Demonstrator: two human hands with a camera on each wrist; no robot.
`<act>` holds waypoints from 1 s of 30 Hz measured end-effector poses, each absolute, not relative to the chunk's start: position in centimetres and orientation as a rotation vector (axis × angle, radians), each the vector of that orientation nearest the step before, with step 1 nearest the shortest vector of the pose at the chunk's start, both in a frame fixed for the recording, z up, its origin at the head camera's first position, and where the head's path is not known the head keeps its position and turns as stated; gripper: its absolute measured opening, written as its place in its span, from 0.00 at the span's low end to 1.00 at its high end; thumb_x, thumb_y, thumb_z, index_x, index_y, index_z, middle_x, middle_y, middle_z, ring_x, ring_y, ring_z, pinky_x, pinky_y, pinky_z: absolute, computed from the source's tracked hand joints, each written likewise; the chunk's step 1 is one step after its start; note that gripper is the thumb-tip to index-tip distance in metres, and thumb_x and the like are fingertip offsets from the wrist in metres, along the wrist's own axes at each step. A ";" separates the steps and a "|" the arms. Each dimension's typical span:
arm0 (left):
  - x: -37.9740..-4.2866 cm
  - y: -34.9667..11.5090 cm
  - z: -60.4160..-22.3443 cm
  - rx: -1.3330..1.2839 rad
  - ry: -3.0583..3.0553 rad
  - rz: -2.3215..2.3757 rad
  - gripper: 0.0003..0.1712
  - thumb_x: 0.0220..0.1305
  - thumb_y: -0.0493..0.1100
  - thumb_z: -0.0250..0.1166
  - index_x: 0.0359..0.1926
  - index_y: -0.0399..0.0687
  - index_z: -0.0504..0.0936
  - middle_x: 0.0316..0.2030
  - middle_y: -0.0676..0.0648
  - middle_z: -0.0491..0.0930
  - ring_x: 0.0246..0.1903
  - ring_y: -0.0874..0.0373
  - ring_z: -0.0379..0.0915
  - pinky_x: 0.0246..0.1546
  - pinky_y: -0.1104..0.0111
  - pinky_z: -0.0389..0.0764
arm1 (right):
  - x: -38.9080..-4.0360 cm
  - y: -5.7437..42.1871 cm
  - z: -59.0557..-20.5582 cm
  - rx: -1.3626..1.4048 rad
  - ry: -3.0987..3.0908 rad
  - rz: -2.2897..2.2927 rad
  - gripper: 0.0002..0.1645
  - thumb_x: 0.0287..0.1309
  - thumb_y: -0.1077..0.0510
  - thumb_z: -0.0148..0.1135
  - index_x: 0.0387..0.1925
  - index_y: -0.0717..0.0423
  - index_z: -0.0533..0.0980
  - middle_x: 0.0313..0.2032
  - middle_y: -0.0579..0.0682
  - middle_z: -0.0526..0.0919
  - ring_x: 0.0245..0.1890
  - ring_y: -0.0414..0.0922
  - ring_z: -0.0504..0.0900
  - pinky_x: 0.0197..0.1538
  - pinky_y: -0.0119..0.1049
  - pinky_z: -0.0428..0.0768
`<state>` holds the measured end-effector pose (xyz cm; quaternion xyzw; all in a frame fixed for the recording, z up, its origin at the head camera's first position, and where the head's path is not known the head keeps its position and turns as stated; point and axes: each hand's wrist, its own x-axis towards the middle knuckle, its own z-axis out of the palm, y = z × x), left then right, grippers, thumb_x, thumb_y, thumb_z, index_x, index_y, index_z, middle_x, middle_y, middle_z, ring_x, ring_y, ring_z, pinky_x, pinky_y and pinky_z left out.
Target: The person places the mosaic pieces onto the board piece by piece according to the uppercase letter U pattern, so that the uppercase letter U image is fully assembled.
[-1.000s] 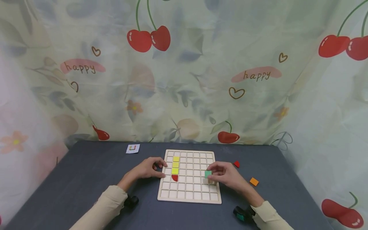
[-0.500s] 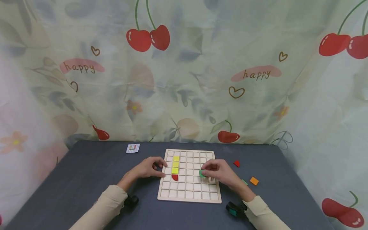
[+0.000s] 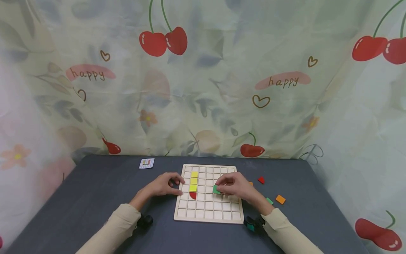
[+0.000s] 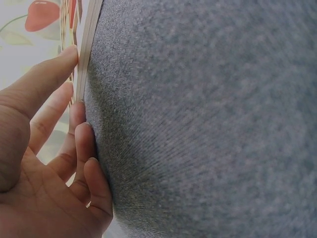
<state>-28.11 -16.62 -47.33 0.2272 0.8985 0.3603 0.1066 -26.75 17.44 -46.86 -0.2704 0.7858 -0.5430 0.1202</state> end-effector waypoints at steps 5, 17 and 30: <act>-28.2 -16.7 -47.3 0.709 2.631 1.077 0.19 0.57 0.44 0.79 0.48 0.46 0.84 0.39 0.49 0.76 0.38 0.54 0.70 0.43 0.60 0.72 | -27.2 16.8 -46.8 -0.843 2.243 -1.566 0.10 0.64 0.62 0.70 0.45 0.62 0.84 0.34 0.58 0.86 0.30 0.62 0.82 0.34 0.46 0.82; -28.2 -16.7 -47.4 0.683 2.632 1.070 0.20 0.57 0.44 0.79 0.48 0.47 0.84 0.40 0.50 0.76 0.39 0.54 0.70 0.44 0.60 0.72 | -27.6 15.1 -47.0 -0.908 2.218 -1.515 0.09 0.63 0.64 0.70 0.44 0.64 0.84 0.33 0.59 0.86 0.30 0.62 0.82 0.34 0.45 0.82; -28.4 -16.8 -47.5 0.721 2.632 1.068 0.19 0.57 0.43 0.79 0.48 0.46 0.84 0.40 0.50 0.77 0.39 0.55 0.71 0.44 0.60 0.73 | -27.8 13.2 -47.3 -0.902 2.238 -1.467 0.08 0.63 0.65 0.70 0.43 0.63 0.85 0.33 0.54 0.86 0.28 0.54 0.83 0.33 0.42 0.82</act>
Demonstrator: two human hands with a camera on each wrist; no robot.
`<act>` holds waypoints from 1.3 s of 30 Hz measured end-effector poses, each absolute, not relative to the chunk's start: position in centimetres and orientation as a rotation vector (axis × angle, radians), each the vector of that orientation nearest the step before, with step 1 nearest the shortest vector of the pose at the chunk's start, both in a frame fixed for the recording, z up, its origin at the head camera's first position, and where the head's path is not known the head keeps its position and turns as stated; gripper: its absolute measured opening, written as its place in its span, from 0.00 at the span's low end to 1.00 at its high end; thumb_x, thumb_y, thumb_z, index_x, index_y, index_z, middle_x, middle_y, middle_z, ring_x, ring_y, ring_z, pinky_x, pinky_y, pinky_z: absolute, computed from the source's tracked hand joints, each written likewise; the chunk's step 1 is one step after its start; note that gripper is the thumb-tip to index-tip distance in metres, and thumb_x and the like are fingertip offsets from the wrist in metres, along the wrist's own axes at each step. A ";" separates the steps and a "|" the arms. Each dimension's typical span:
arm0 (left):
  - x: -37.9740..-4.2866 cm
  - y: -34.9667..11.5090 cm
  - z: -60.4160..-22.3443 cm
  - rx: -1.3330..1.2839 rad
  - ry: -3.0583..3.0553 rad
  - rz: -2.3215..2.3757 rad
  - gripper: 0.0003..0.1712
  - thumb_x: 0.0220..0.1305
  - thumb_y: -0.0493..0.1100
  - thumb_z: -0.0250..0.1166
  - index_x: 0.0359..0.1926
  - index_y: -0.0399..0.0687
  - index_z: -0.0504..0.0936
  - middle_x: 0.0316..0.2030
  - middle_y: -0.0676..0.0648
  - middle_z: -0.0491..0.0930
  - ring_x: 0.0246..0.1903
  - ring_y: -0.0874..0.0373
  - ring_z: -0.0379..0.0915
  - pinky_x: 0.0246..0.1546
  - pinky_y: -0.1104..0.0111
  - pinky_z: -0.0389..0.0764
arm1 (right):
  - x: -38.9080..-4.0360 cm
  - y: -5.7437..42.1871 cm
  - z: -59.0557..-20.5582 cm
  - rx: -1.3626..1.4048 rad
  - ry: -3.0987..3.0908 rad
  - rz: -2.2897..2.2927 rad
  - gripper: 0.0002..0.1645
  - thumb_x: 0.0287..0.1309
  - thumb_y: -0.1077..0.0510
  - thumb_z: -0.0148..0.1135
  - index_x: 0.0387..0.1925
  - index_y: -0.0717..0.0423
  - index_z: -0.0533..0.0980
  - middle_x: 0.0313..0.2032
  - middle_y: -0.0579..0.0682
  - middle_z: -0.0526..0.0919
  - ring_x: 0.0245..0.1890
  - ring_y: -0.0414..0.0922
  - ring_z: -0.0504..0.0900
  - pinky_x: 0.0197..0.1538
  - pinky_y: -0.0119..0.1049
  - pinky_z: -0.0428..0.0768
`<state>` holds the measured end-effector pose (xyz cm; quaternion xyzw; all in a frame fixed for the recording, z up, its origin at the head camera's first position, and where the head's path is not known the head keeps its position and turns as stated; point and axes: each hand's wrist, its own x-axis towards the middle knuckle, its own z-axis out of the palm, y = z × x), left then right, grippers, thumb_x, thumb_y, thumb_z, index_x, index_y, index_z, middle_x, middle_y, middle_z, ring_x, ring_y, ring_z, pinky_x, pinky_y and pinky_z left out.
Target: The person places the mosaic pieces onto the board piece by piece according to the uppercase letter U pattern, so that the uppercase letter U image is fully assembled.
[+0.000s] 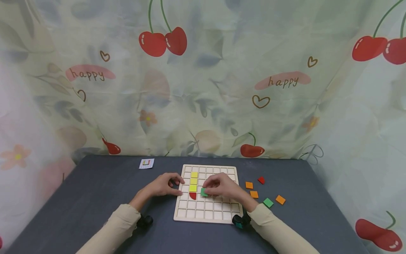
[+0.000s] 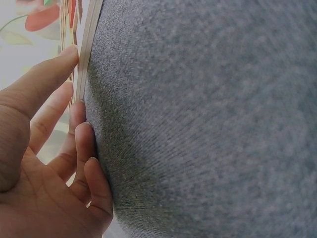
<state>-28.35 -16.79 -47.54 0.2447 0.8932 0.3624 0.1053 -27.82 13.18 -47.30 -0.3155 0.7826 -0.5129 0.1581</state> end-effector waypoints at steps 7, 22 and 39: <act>-28.4 -16.8 -47.5 0.711 2.632 1.070 0.19 0.57 0.43 0.79 0.48 0.46 0.84 0.39 0.50 0.76 0.39 0.55 0.71 0.44 0.60 0.73 | -27.9 12.3 -47.3 -0.970 2.279 -1.419 0.06 0.62 0.67 0.70 0.40 0.64 0.85 0.30 0.55 0.86 0.25 0.56 0.82 0.31 0.41 0.81; -28.4 -16.9 -47.5 0.735 2.630 1.071 0.19 0.58 0.44 0.78 0.48 0.45 0.84 0.40 0.50 0.77 0.39 0.55 0.71 0.43 0.61 0.73 | -27.2 11.3 -46.6 -0.932 2.381 -1.303 0.04 0.61 0.66 0.71 0.38 0.61 0.85 0.29 0.49 0.85 0.24 0.49 0.81 0.32 0.37 0.79; -28.2 -16.8 -47.4 0.713 2.635 1.064 0.19 0.57 0.44 0.79 0.48 0.46 0.84 0.39 0.50 0.76 0.39 0.54 0.71 0.43 0.60 0.72 | -27.0 11.0 -46.8 -0.995 2.461 -1.204 0.04 0.60 0.66 0.71 0.37 0.59 0.86 0.28 0.42 0.83 0.28 0.40 0.80 0.35 0.34 0.78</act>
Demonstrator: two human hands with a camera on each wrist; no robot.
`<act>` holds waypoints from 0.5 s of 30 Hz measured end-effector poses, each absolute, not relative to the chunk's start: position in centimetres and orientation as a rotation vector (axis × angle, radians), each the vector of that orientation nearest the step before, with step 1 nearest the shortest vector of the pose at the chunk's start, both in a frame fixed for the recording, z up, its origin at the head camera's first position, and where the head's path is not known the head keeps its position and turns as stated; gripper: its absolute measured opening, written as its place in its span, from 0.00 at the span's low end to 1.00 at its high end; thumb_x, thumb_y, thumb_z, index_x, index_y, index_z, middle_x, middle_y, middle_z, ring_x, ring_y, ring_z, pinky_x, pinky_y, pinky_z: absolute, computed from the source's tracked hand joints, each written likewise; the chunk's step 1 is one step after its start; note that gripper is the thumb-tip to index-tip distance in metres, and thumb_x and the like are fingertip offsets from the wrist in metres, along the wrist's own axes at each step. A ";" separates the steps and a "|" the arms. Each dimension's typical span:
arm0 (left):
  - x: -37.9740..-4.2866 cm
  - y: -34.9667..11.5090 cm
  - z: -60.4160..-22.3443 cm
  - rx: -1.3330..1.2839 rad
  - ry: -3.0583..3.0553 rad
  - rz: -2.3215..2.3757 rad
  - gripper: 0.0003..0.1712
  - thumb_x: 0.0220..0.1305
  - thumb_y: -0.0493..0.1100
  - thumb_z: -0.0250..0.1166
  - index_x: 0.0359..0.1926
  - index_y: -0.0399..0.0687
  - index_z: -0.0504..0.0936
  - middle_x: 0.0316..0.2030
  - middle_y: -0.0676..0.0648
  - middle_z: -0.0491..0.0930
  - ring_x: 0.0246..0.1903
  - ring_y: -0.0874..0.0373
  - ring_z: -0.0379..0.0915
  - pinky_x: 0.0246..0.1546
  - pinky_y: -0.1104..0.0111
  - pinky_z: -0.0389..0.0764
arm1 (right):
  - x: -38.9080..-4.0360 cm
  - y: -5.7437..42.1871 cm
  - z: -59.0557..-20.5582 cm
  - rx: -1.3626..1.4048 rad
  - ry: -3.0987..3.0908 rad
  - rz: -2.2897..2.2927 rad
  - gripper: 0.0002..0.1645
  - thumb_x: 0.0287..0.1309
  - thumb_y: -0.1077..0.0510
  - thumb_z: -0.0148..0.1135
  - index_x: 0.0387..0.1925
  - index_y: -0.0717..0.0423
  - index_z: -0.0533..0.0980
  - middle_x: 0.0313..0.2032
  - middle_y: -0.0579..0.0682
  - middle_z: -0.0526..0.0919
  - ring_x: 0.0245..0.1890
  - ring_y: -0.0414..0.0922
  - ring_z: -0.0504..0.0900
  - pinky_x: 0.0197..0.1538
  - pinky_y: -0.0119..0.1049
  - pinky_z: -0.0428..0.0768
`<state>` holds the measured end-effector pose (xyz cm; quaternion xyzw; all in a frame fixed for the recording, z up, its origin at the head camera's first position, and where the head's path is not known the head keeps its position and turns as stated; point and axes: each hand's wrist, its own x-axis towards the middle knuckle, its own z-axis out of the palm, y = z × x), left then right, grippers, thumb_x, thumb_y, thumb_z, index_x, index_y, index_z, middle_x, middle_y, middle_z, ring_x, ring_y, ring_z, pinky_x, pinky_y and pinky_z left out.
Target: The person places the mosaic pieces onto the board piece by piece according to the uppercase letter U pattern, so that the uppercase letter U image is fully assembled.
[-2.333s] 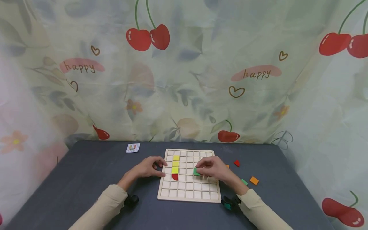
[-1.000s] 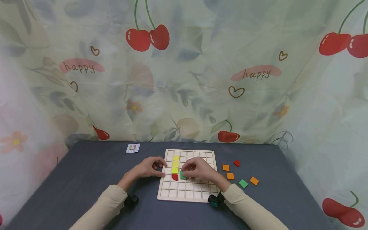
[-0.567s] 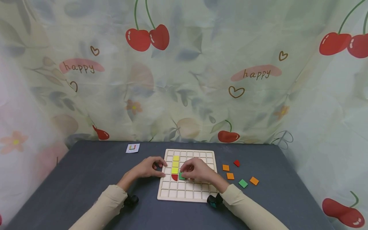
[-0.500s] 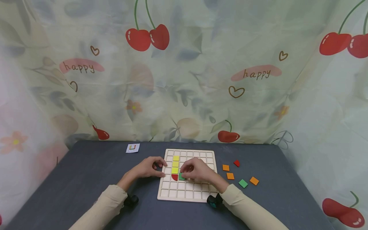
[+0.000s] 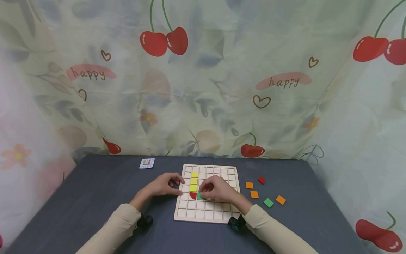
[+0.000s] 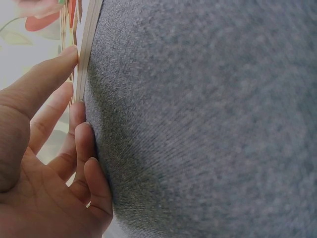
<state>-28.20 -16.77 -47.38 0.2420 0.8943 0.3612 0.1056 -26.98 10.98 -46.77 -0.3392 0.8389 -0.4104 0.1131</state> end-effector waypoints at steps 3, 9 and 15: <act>-28.2 -16.7 -47.3 0.717 2.633 1.065 0.19 0.57 0.44 0.79 0.48 0.46 0.84 0.39 0.50 0.77 0.39 0.54 0.71 0.44 0.60 0.73 | -27.0 11.0 -46.8 -0.999 2.461 -1.201 0.06 0.60 0.66 0.70 0.40 0.59 0.87 0.29 0.43 0.83 0.28 0.41 0.80 0.35 0.34 0.77; -28.2 -16.7 -47.3 0.721 2.632 1.063 0.19 0.57 0.44 0.79 0.48 0.46 0.84 0.39 0.50 0.77 0.40 0.54 0.71 0.44 0.60 0.73 | -26.9 10.9 -46.7 -0.997 2.454 -1.192 0.07 0.61 0.67 0.70 0.41 0.59 0.87 0.29 0.44 0.84 0.29 0.42 0.80 0.34 0.34 0.77; -28.3 -16.8 -47.4 0.731 2.625 1.068 0.19 0.58 0.44 0.78 0.48 0.45 0.84 0.40 0.50 0.77 0.40 0.54 0.71 0.44 0.60 0.73 | -26.9 10.9 -46.6 -0.990 2.449 -1.193 0.07 0.60 0.67 0.69 0.40 0.59 0.87 0.29 0.44 0.84 0.29 0.43 0.80 0.34 0.34 0.76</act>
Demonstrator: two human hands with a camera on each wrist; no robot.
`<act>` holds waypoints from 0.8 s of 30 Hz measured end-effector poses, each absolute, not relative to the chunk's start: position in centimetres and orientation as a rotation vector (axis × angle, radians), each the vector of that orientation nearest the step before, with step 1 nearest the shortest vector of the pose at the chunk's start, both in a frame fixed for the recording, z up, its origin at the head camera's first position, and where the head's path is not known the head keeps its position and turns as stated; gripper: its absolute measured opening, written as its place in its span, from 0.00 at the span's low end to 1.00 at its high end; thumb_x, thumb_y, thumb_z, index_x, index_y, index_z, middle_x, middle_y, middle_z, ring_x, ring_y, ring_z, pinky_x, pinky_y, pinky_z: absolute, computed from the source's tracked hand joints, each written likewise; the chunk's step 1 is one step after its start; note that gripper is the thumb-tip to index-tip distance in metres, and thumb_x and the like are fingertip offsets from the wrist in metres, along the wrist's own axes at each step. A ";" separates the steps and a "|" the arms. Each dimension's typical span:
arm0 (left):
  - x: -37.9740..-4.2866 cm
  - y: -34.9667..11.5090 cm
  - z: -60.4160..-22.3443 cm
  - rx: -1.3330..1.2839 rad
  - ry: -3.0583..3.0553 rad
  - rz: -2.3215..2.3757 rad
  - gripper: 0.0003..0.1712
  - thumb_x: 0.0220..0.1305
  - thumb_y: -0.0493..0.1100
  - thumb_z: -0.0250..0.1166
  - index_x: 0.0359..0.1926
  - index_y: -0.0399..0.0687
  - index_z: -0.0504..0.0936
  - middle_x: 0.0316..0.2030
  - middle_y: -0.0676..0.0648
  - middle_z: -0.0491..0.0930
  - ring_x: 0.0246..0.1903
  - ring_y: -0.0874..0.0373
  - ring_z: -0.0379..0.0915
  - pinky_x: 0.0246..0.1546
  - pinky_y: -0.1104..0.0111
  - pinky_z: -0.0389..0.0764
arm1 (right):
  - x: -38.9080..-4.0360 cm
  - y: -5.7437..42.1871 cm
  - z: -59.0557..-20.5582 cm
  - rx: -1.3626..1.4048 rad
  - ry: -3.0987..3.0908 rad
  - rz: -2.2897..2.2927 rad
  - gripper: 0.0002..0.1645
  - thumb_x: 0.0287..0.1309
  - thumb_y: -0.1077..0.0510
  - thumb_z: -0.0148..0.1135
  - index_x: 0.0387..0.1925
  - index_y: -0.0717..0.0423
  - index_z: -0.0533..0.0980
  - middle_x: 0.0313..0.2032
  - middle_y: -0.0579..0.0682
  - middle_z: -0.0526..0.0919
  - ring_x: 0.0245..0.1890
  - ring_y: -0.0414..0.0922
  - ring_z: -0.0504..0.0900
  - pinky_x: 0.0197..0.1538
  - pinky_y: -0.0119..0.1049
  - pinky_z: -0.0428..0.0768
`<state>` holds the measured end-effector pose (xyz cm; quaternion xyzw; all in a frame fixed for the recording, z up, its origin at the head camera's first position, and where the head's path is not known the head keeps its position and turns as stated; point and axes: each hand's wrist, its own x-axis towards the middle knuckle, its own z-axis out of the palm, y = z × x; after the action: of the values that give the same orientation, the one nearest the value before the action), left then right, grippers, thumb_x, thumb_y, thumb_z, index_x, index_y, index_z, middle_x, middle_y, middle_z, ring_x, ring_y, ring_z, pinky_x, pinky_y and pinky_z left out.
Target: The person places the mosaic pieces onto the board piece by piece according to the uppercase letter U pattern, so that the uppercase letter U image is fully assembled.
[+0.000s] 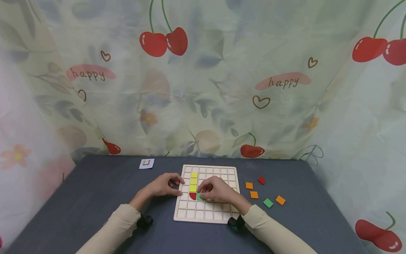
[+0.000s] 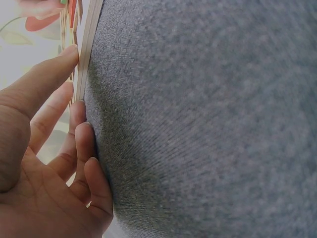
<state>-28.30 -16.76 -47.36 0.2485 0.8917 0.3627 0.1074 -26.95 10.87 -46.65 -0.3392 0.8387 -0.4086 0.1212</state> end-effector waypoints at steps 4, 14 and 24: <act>-28.3 -16.8 -47.4 0.726 2.629 1.064 0.19 0.57 0.44 0.79 0.48 0.45 0.84 0.39 0.50 0.77 0.40 0.54 0.71 0.44 0.60 0.73 | -26.9 10.8 -46.6 -0.991 2.453 -1.190 0.07 0.60 0.67 0.70 0.40 0.59 0.87 0.29 0.44 0.84 0.29 0.43 0.80 0.34 0.34 0.76; -28.3 -16.7 -47.3 0.729 2.636 1.053 0.19 0.57 0.44 0.79 0.48 0.45 0.84 0.39 0.50 0.77 0.39 0.54 0.71 0.44 0.61 0.73 | -26.8 10.9 -46.6 -0.998 2.435 -1.211 0.06 0.59 0.68 0.71 0.39 0.60 0.87 0.30 0.46 0.84 0.29 0.44 0.80 0.34 0.33 0.76; -28.3 -16.7 -47.4 0.723 2.641 1.050 0.19 0.57 0.44 0.79 0.48 0.45 0.84 0.39 0.50 0.76 0.38 0.55 0.70 0.43 0.61 0.72 | -27.0 12.3 -46.6 -0.976 2.389 -1.306 0.07 0.61 0.64 0.72 0.42 0.60 0.86 0.34 0.47 0.86 0.32 0.47 0.81 0.38 0.36 0.78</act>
<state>-28.30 -16.68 -47.39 0.2451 0.8956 0.3562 0.1045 -27.02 12.30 -46.56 -0.3349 0.8194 -0.4482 0.1244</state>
